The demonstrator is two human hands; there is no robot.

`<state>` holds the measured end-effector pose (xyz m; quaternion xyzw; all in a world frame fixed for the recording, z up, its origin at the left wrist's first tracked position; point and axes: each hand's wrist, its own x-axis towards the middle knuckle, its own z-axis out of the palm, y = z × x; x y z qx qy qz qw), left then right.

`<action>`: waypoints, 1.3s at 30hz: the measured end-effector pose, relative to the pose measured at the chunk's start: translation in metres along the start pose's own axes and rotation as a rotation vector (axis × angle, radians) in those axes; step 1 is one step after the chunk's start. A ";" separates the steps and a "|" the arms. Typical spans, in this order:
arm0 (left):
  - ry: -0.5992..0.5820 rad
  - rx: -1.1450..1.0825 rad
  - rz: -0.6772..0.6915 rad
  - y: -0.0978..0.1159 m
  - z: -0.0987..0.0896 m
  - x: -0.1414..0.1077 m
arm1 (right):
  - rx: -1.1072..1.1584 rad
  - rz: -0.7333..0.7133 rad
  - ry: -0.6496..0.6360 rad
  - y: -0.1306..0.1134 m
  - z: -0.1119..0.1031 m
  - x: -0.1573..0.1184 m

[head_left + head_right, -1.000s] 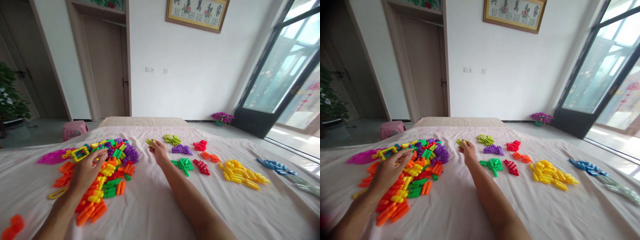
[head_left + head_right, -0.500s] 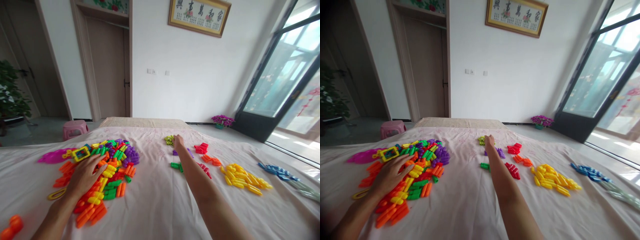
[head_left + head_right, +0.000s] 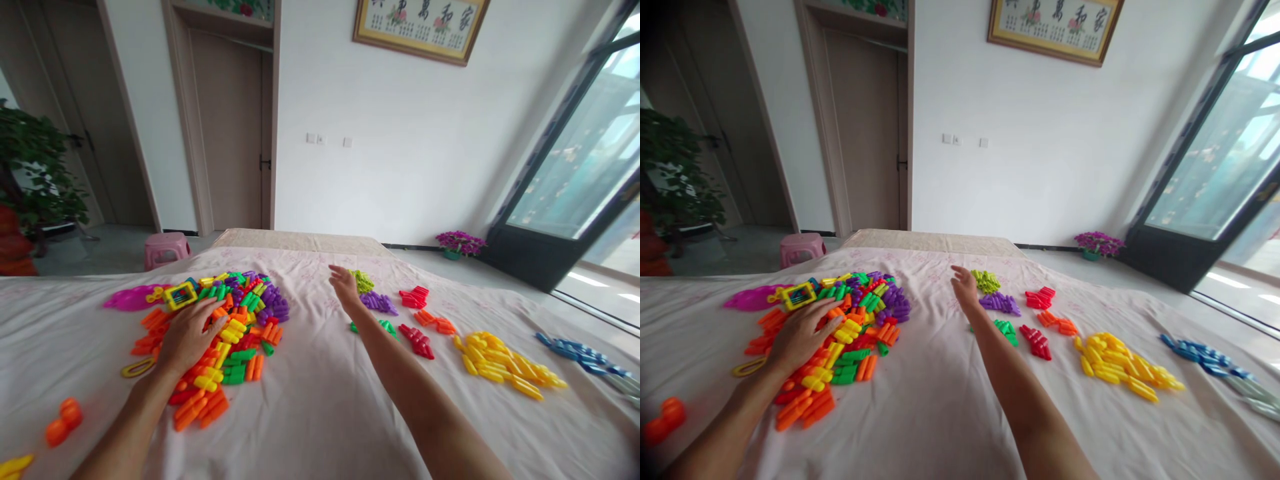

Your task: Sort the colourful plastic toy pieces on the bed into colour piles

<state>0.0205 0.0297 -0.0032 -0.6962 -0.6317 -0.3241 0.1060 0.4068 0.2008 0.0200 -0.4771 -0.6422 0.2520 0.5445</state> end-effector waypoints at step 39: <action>0.007 -0.026 -0.004 -0.006 0.005 0.000 | -0.876 0.306 0.190 -0.005 -0.108 -0.031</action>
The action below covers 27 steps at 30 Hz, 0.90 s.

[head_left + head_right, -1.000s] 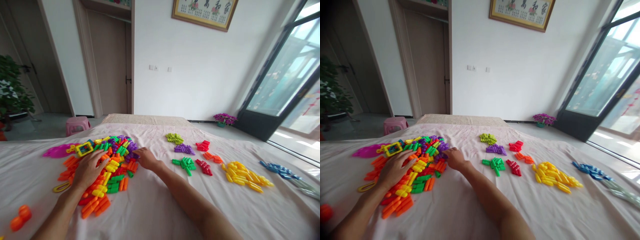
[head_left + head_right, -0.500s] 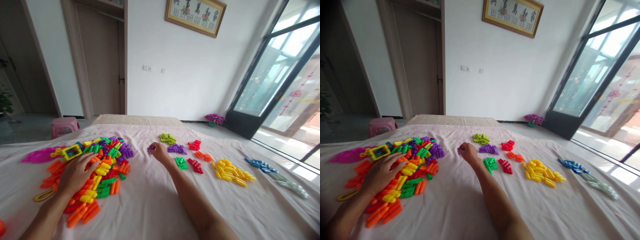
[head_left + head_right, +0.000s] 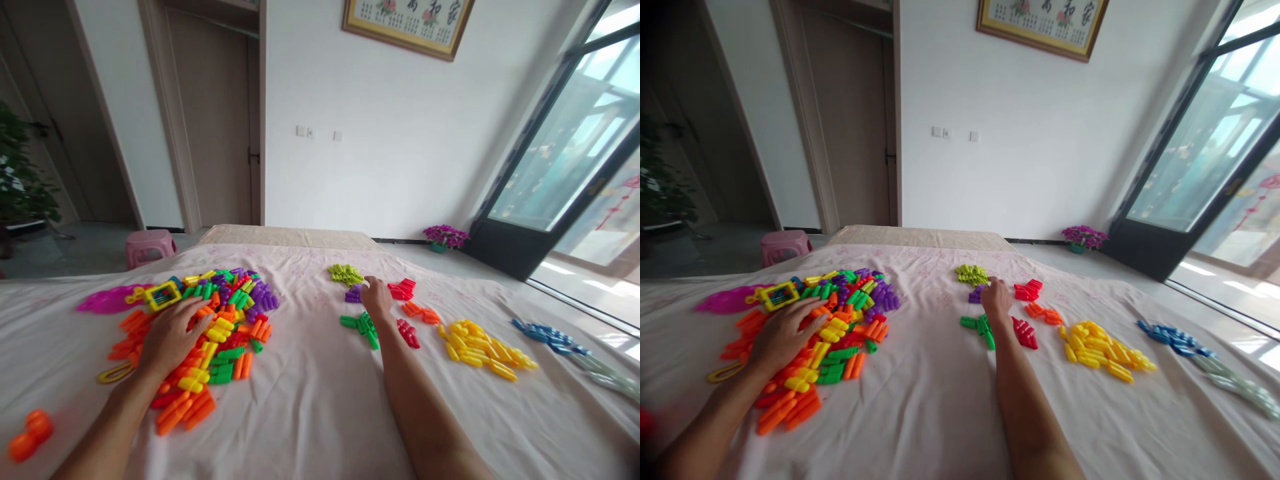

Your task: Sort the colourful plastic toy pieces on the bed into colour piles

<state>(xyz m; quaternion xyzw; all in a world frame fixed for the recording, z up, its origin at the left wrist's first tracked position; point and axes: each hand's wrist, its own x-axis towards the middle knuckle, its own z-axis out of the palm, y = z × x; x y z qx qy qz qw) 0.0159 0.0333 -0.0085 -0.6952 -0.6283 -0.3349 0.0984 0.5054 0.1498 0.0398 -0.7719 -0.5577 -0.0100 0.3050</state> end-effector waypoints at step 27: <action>0.004 0.018 -0.008 0.008 -0.005 0.002 | 0.671 -0.490 -0.543 -0.160 0.087 -0.135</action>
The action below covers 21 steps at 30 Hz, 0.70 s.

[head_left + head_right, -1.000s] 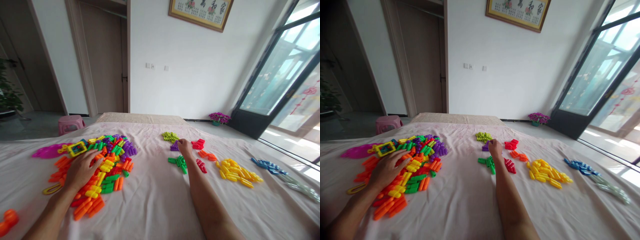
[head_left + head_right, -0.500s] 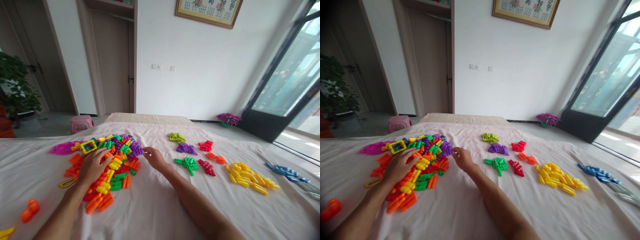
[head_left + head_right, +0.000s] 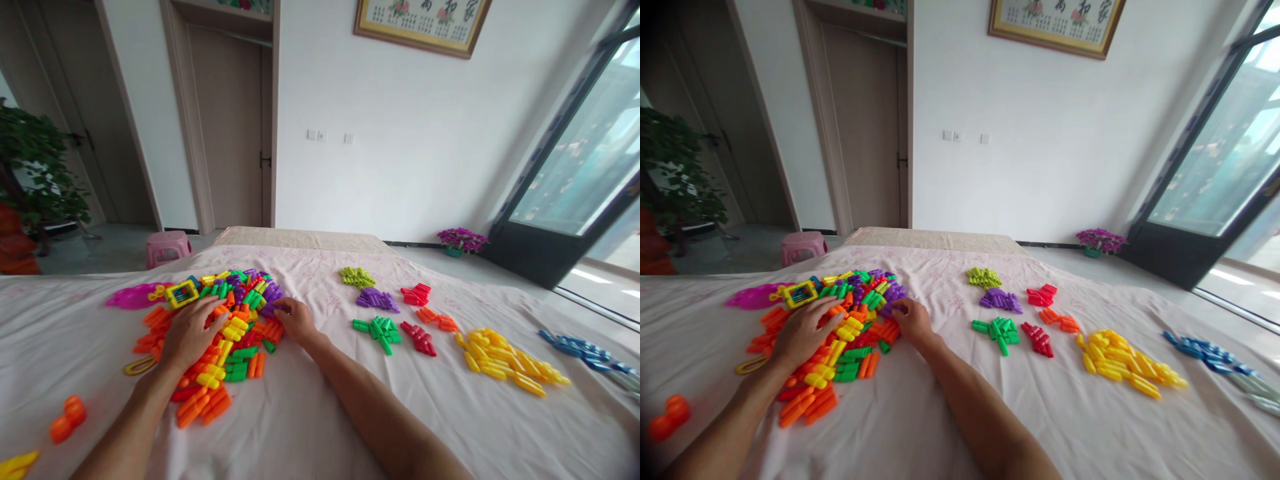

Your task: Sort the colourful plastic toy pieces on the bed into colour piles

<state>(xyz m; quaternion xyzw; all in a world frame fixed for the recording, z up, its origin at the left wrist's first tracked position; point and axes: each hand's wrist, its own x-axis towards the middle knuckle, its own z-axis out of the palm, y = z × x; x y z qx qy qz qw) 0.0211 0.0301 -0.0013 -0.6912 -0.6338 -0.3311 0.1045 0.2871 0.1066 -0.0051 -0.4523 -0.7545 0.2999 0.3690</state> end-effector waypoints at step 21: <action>0.001 -0.028 0.025 -0.016 0.013 -0.002 | -0.691 0.571 0.594 0.080 -0.207 -0.027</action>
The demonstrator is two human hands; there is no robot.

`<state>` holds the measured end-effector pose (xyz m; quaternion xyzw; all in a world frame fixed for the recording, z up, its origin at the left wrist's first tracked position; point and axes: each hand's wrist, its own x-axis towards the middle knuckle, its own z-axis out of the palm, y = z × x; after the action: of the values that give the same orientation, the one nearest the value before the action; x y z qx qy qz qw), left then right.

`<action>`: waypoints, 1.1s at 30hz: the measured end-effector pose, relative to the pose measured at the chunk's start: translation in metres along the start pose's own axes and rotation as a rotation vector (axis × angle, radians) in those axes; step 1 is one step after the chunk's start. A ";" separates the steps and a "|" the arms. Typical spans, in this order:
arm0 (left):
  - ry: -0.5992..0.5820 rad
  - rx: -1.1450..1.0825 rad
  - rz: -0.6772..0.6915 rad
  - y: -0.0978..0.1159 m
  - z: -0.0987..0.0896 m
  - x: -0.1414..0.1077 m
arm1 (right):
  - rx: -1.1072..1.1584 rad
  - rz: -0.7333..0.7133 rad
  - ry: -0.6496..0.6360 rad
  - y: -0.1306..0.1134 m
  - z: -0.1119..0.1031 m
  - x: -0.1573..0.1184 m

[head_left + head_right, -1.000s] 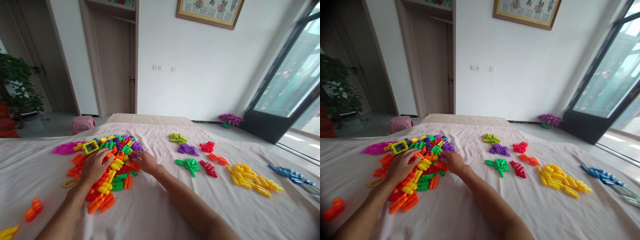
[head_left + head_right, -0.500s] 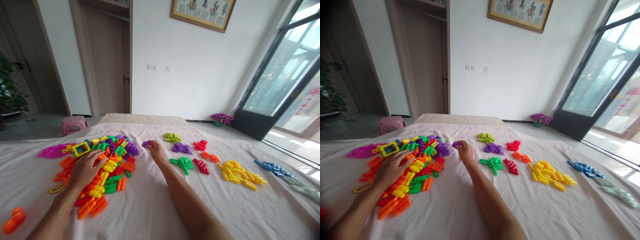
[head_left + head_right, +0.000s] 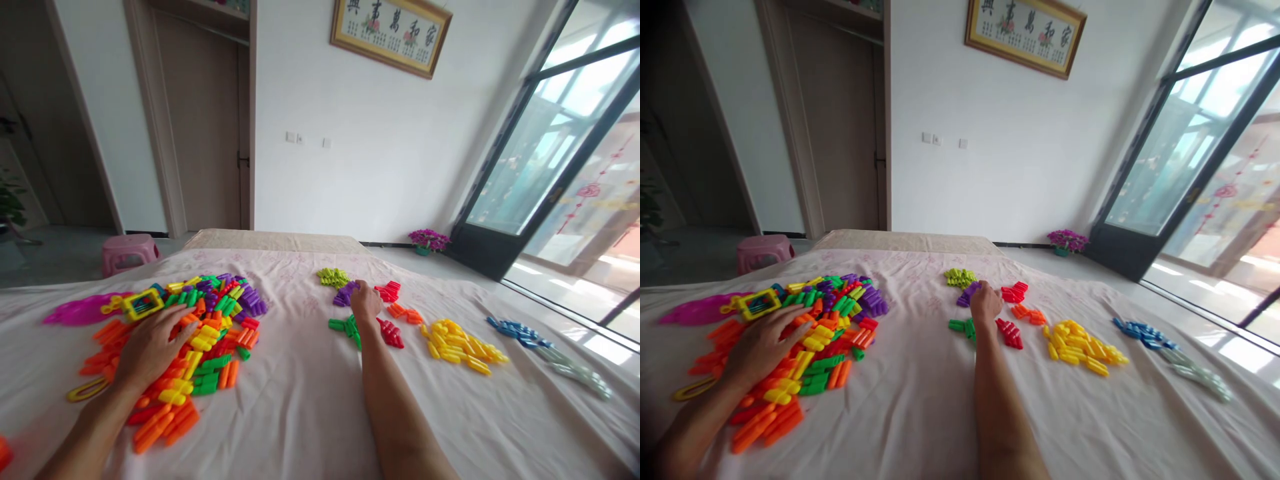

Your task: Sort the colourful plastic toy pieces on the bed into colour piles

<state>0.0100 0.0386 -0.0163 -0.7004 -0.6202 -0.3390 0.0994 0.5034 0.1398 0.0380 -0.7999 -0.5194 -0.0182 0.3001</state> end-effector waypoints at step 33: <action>-0.011 0.037 -0.007 0.010 -0.007 0.001 | 0.192 -0.952 -0.360 -0.121 0.051 -0.129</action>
<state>0.0168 0.0335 -0.0072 -0.6981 -0.6295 -0.3239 0.1074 0.3279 0.0930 0.0079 -0.4343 -0.8685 0.0328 0.2366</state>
